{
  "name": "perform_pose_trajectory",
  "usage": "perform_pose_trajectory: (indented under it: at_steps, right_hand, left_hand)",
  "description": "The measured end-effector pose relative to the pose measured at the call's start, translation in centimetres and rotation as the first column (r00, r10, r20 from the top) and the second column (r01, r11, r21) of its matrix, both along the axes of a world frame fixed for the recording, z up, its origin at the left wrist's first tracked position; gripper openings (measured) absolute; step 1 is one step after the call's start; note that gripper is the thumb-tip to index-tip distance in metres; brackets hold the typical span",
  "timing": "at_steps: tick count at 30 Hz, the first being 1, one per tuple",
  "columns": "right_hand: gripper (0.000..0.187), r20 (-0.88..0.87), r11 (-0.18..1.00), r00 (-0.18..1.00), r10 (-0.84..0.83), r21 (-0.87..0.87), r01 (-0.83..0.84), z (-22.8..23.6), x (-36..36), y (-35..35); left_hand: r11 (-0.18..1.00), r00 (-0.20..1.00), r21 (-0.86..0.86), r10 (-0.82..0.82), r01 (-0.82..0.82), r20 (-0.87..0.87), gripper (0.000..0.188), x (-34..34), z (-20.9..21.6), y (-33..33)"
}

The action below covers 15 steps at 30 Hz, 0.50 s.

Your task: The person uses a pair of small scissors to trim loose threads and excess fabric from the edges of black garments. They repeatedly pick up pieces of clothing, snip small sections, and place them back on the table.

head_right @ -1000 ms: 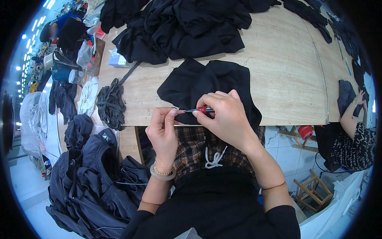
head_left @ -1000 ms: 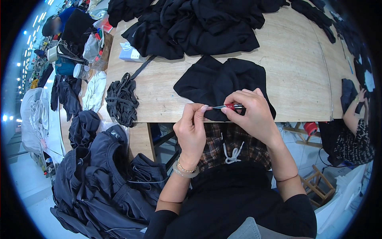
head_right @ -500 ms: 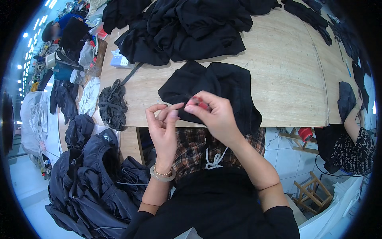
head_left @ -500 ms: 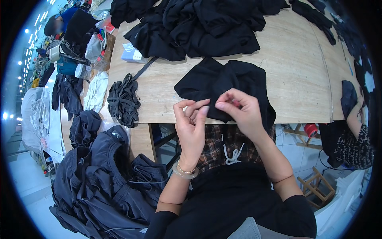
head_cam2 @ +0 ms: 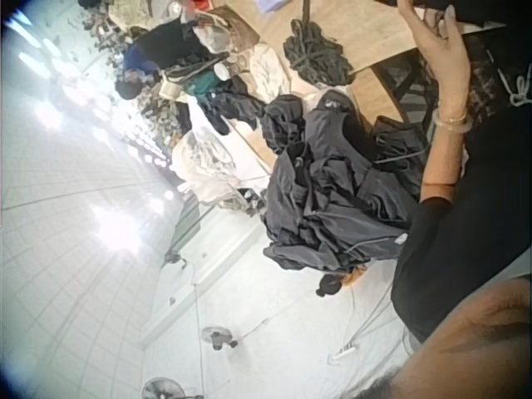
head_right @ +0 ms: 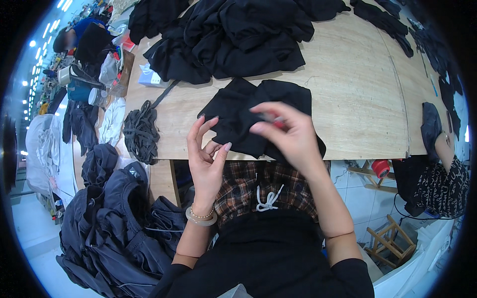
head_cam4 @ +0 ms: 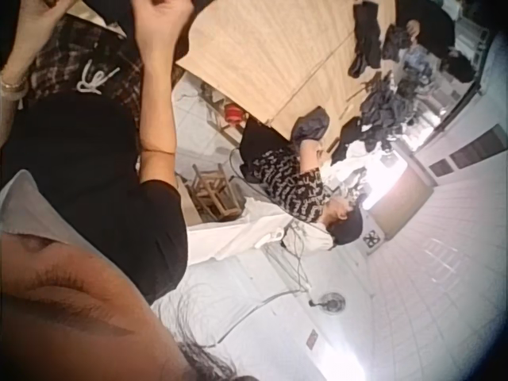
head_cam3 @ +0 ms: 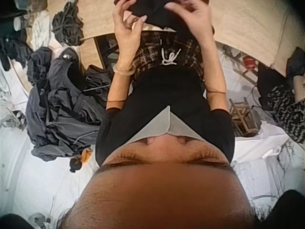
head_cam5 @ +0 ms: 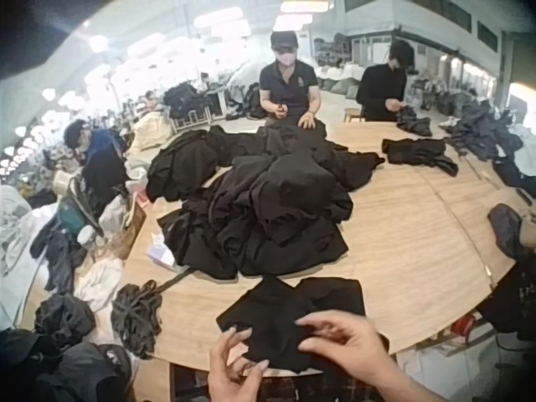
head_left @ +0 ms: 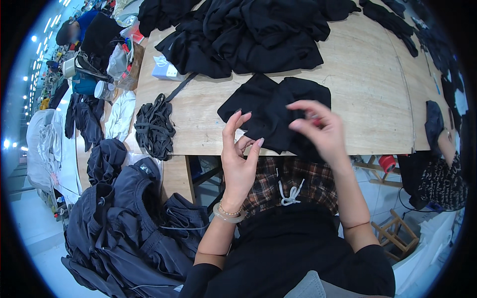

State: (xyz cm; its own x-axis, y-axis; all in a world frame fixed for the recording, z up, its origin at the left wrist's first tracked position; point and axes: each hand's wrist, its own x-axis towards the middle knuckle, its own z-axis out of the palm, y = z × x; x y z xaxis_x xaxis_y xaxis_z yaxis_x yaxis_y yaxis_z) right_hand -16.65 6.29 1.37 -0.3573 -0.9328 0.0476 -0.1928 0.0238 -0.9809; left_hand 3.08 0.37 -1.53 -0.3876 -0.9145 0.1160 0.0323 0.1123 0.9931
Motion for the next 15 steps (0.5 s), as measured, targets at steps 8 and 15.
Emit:
perform_pose_trajectory:
  at_steps: [8, 15]
  right_hand:
    - [0.02, -0.479, 0.931, 0.876, 0.05, -0.295, -0.215, -1.7, 2.3, -2.7]
    - [0.014, -0.184, 0.984, 0.983, -0.001, -0.178, -0.032, -1.8, 1.6, -1.8]
  left_hand:
    - [0.988, 0.99, 0.144, -0.029, 0.049, -0.141, 0.078, -0.3, 0.9, -0.1]
    - [0.985, 0.995, 0.148, -0.085, 0.091, -0.045, 0.051, -0.2, 0.8, -0.4]
